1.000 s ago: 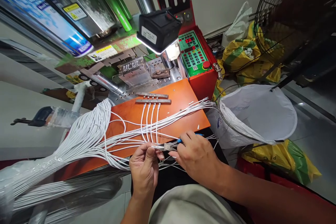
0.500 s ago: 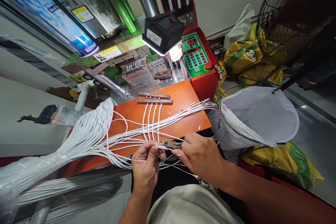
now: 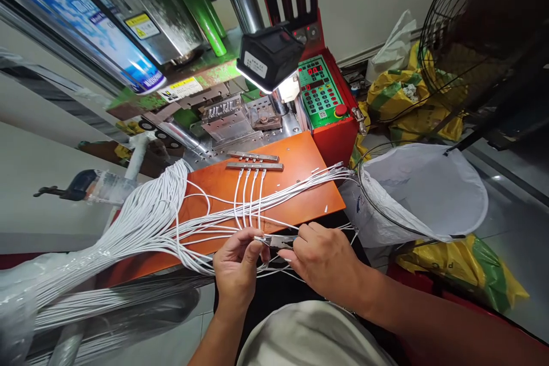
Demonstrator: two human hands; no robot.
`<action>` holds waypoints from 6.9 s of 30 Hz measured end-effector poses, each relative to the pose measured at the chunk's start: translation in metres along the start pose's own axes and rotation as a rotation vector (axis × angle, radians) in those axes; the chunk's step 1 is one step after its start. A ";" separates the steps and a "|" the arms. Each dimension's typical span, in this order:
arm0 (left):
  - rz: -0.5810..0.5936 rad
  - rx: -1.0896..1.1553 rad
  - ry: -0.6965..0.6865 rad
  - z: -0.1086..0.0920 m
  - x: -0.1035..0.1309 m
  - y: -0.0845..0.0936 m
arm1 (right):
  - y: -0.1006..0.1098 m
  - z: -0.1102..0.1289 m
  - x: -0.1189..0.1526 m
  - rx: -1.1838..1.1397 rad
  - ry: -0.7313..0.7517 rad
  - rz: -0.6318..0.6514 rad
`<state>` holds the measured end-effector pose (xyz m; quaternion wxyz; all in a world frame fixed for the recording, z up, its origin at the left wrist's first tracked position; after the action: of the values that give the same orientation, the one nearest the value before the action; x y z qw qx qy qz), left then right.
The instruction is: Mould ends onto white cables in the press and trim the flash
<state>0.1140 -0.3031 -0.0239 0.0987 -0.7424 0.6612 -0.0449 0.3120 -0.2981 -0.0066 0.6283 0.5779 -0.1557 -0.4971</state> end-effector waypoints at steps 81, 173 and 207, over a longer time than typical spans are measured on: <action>-0.184 -0.240 -0.156 -0.030 0.012 -0.031 | 0.011 -0.011 -0.004 0.140 0.039 -0.066; 0.131 -0.124 0.056 -0.014 0.008 -0.014 | 0.022 -0.027 -0.001 0.156 0.072 -0.081; 0.344 -0.219 0.067 -0.007 -0.018 -0.013 | 0.019 0.001 0.013 0.190 -0.086 0.030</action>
<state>0.1228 -0.2845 -0.0130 0.0016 -0.6229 0.7820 0.0199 0.3260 -0.3121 0.0054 0.5708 0.6106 -0.2376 -0.4949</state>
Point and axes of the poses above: each hand's wrist, its own x-axis away from the middle knuckle, its own y-axis out of the back of the hand, z = x × y, the point moved 1 cm from there along -x, towards the middle knuckle, and after that the axes turned 7 degrees about x, right-handed, at the moved point
